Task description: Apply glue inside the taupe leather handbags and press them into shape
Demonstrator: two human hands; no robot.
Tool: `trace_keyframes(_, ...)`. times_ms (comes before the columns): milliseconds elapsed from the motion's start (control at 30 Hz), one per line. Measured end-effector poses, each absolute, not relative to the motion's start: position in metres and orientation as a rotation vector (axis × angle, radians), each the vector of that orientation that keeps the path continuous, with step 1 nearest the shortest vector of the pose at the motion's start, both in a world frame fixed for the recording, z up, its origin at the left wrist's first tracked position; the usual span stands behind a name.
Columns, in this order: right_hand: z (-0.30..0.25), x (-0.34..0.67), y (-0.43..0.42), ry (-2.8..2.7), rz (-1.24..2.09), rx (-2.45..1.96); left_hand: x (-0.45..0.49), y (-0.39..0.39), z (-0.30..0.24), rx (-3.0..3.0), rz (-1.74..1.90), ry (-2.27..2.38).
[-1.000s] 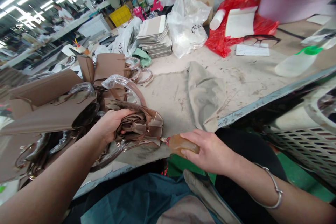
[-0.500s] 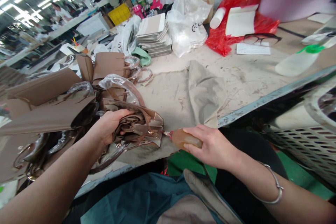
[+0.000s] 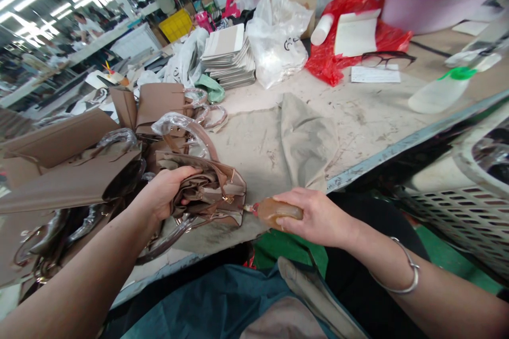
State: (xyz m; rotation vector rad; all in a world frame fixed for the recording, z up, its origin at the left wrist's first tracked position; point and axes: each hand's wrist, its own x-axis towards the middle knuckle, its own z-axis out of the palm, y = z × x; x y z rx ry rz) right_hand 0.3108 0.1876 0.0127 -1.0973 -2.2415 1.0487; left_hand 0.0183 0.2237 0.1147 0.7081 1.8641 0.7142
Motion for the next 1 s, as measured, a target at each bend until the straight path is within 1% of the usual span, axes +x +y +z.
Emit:
trace_keyframes(67, 0.014, 0.31, 0.188, -2.256, 1.124, -1.061, 0.02, 0.225, 0.115, 0.729, 0.725, 1.87)
trace_keyframes(233, 0.012, 0.31, 0.19, -2.16, 0.987, -1.157, 0.021, 0.225, 0.114, 0.732, 0.717, 1.864)
trace_keyframes(400, 0.015, 0.311, 0.189, -2.245, 1.182, -1.03, 0.018, 0.227, 0.112, 0.735, 0.729, 1.822)
trace_keyframes(567, 0.009, 0.313, 0.187, -2.144, 1.006, -1.146, 0.018, 0.23, 0.111, 0.721, 0.732, 1.79)
trace_keyframes(733, 0.007, 0.316, 0.182, -2.192, 1.055, -1.105, 0.016, 0.229, 0.112, 0.713, 0.756, 1.796)
trace_keyframes(867, 0.009, 0.317, 0.18, -2.133, 0.958, -1.139, 0.015, 0.224, 0.115, 0.768, 0.749, 1.795)
trace_keyframes(1000, 0.013, 0.317, 0.18, -2.162, 1.118, -1.092, 0.014, 0.216, 0.117, 0.714, 0.735, 1.842)
